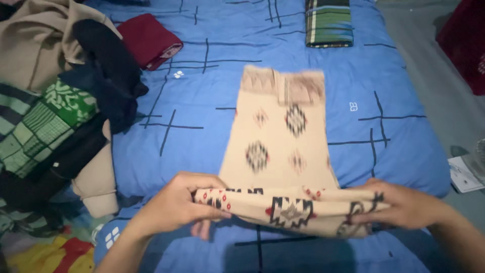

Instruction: The person folds a patterned beige cloth and a maroon long-sleeved top on a blue bedsheet. The person smooths and aligns the items, folding them into compact rectangles and placing them on the bed.

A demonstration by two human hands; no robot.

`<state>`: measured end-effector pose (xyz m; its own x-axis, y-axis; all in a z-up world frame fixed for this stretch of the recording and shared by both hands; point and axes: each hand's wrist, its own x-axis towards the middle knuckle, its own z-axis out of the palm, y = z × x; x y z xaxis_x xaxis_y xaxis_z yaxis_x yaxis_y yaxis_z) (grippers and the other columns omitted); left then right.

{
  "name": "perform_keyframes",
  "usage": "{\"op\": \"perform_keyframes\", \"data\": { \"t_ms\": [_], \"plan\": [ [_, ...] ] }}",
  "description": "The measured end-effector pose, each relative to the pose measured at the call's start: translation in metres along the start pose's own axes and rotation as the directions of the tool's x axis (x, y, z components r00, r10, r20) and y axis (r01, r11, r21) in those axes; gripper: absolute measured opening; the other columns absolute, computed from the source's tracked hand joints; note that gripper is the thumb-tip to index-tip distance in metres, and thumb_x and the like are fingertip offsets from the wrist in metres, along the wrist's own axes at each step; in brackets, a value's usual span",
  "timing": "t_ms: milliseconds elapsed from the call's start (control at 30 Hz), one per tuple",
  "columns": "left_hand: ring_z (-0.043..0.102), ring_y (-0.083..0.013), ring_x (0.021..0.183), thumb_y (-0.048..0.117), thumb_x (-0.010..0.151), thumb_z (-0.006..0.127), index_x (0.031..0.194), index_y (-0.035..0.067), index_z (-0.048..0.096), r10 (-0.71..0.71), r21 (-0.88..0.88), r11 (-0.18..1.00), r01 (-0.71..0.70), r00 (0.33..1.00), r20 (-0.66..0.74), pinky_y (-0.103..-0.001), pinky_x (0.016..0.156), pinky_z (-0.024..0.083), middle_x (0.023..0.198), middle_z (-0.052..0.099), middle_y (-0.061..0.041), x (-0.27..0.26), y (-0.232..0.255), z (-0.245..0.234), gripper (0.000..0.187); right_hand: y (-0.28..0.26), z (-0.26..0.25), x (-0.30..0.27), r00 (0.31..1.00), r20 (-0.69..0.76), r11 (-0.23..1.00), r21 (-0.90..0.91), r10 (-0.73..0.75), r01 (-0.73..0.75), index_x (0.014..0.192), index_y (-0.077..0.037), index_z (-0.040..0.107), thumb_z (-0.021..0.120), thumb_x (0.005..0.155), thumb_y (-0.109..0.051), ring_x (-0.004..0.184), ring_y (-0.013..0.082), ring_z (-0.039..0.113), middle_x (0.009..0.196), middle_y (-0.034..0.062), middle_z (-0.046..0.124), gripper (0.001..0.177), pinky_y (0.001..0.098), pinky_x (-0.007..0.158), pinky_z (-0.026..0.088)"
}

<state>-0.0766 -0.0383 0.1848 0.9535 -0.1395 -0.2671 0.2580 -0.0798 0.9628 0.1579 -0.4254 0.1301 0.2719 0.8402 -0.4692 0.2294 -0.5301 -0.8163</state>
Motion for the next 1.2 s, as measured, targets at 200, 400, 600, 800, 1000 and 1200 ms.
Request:
{"op": "perform_keyframes", "data": {
  "t_ms": [200, 400, 600, 800, 1000, 1200],
  "plan": [
    [0.071, -0.0242, 0.054, 0.014, 0.098, 0.059, 0.115, 0.009, 0.055, -0.061, -0.343, 0.939, -0.008, 0.98, -0.191, -0.038, 0.046, 0.059, 0.082, 0.068, -0.016, 0.102, -0.053, -0.039, 0.019, 0.034, -0.105, 0.098, 0.975, -0.22, 1.0, -0.025, -0.02, 0.015, 0.1, -0.002, 0.075, 0.079, 0.086, -0.036, 0.067, 0.0067, 0.058, 0.078, -0.0007, 0.07, 0.038, 0.0257, 0.055, 0.045],
    [0.062, -0.0189, 0.102, -0.001, 0.093, 0.06, 0.114, 0.004, 0.063, 0.705, 0.454, 0.709, -0.54, 0.554, -0.442, -0.034, 0.09, 0.053, 0.106, 0.067, -0.008, 0.302, 0.05, -0.165, 0.022, -0.073, -0.303, 0.22, 0.609, -0.604, 0.711, -0.697, -0.514, -0.092, 0.093, 0.006, 0.069, 0.059, 0.098, -0.012, 0.065, 0.0299, 0.061, 0.077, 0.0227, 0.068, 0.021, 0.0494, 0.059, 0.048],
    [0.064, -0.0236, 0.109, -0.004, 0.097, 0.051, 0.119, 0.001, 0.063, 0.985, 0.832, 0.158, -0.532, 0.029, -0.168, -0.036, 0.099, 0.051, 0.114, 0.069, -0.013, 0.317, 0.114, -0.206, 0.025, -0.071, -0.295, 0.174, 0.237, -0.873, 0.783, -0.487, -0.426, -0.387, 0.098, 0.004, 0.07, 0.057, 0.101, -0.013, 0.069, 0.0253, 0.061, 0.08, 0.0187, 0.069, 0.021, 0.0455, 0.062, 0.048],
    [0.065, -0.0245, 0.106, -0.003, 0.098, 0.051, 0.115, -0.001, 0.063, 0.981, 0.839, 0.192, -0.508, 0.111, -0.157, -0.038, 0.098, 0.053, 0.111, 0.069, -0.014, 0.263, 0.131, -0.189, 0.021, -0.099, -0.243, 0.15, 0.185, -0.871, 0.826, -0.49, -0.455, -0.28, 0.103, 0.002, 0.071, 0.056, 0.105, -0.015, 0.073, 0.0207, 0.06, 0.083, 0.0147, 0.069, 0.022, 0.0417, 0.065, 0.048],
    [0.068, -0.0164, 0.095, -0.004, 0.096, 0.056, 0.119, -0.001, 0.064, 0.806, 0.538, 0.565, -0.625, 0.558, -0.198, -0.032, 0.086, 0.055, 0.104, 0.073, -0.01, 0.194, 0.012, -0.138, 0.025, -0.065, -0.16, 0.128, 0.365, -0.78, 0.859, -0.487, -0.509, 0.158, 0.108, 0.0, 0.072, 0.055, 0.109, -0.016, 0.077, 0.0161, 0.06, 0.087, 0.0108, 0.07, 0.023, 0.0378, 0.069, 0.048],
    [0.071, -0.0209, 0.104, -0.009, 0.091, 0.047, 0.114, 0.004, 0.062, 0.416, 0.472, 0.811, -0.347, 0.908, -0.047, -0.033, 0.095, 0.054, 0.107, 0.075, -0.012, 0.086, -0.13, -0.039, 0.031, 0.024, 0.021, 0.096, 0.721, -0.424, 0.776, -0.58, -0.548, 0.249, 0.128, -0.015, 0.07, 0.059, 0.079, 0.005, 0.12, 0.0271, 0.066, 0.129, 0.0068, 0.071, 0.055, 0.0396, 0.1, 0.05]
  ]
}}
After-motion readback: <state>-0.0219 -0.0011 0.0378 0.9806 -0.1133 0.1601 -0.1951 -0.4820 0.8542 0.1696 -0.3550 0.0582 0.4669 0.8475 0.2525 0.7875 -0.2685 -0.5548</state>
